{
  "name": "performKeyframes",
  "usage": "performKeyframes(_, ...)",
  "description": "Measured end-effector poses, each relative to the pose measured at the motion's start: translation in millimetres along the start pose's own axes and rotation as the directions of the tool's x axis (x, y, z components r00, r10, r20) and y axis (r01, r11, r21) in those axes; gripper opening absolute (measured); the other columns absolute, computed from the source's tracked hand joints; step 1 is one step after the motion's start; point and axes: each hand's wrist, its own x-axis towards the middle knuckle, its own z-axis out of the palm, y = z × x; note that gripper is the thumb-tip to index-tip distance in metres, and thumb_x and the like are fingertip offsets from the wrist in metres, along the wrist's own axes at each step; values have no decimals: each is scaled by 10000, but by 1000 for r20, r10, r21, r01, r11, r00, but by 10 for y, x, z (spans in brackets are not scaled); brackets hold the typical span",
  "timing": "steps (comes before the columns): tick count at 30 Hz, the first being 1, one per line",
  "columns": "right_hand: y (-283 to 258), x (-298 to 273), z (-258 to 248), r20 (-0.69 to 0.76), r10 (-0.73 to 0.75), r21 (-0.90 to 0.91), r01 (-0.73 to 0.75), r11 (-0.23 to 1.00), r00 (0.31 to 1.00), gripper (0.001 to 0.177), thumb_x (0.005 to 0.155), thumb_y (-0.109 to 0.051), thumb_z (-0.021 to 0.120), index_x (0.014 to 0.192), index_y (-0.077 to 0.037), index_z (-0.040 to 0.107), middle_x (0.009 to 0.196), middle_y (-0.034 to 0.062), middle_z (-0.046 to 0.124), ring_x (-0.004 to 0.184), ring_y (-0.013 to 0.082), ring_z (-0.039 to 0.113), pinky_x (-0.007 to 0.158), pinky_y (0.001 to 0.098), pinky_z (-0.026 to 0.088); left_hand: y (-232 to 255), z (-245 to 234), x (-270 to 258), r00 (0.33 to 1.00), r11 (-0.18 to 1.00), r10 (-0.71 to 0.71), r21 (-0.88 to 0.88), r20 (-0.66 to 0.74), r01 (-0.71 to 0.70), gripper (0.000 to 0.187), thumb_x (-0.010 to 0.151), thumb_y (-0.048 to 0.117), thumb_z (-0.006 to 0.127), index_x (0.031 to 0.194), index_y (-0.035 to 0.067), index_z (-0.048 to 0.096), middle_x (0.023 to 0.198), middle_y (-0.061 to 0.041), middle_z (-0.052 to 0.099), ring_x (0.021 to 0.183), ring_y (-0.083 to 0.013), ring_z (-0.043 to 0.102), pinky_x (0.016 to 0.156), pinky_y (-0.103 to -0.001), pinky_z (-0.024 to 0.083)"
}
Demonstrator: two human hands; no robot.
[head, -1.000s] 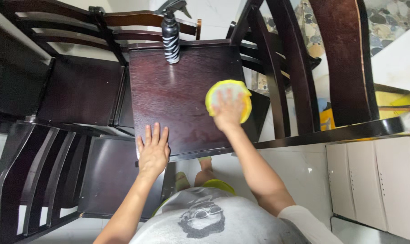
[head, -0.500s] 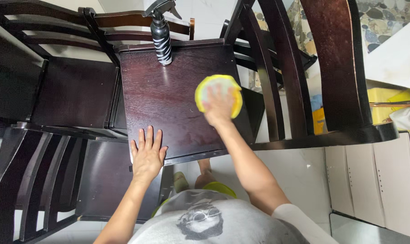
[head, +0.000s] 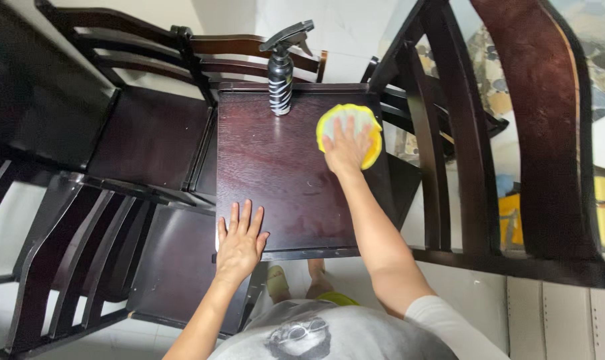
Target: The person wipes the seat and backrest of a dark wooden chair using a yellow cloth and a spray bottle. They spray the surface, wipe it in circular motions, and then flip the chair to clean the underside and legs.
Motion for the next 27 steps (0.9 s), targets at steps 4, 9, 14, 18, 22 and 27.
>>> performKeyframes(4,-513,-377,152,61,-242,-11,243,970,968,668,967,-425,543,1599,-271,392,1694,117,248,1530,501,79,1157,726,110,13,-20,5,999,1000,-25,-5,38,26,636,957,431,545,1516,154,422,1635,-129,288,1521,-377,202,1160,-646,204)
performKeyframes(9,-154,-1103,-26,76,-394,55,391,919,916,673,936,-554,538,1549,-300,427,1658,88,302,1542,461,93,1164,727,127,19,-66,13,998,998,-26,-52,53,28,642,961,418,549,1523,143,406,1639,-129,276,1526,-378,185,1172,-642,183)
performKeyframes(14,-67,-546,52,2,-122,-51,122,991,993,691,949,-554,530,1563,-262,408,1670,121,261,1512,502,77,1126,745,90,42,-108,9,998,997,-28,-67,52,32,655,961,414,560,1531,135,399,1641,-134,274,1520,-383,187,1172,-643,181)
performKeyframes(18,-782,-442,303,58,-333,-21,334,942,941,681,929,-462,596,1562,-279,424,1678,92,266,1526,499,102,1167,733,88,21,-77,13,998,997,-33,-64,48,36,685,960,416,570,1533,94,376,1645,-132,273,1525,-383,190,1180,-640,178)
performKeyframes(22,-1040,-1048,277,119,-594,154,577,802,795,663,932,-448,628,1553,-298,451,1682,75,279,1544,491,104,1155,732,99,2,-34,-9,999,994,-39,-104,36,42,759,952,427,579,1559,39,339,1640,-126,285,1535,-377,191,1191,-635,173)
performKeyframes(27,-324,-1242,-123,108,-484,77,478,875,868,683,893,-518,625,1526,-315,467,1669,48,292,1556,431,109,1179,709,89,-25,-8,-12,999,992,-36,-120,11,37,745,957,426,579,1548,39,342,1660,-129,273,1540,-367,182,1198,-622,159)
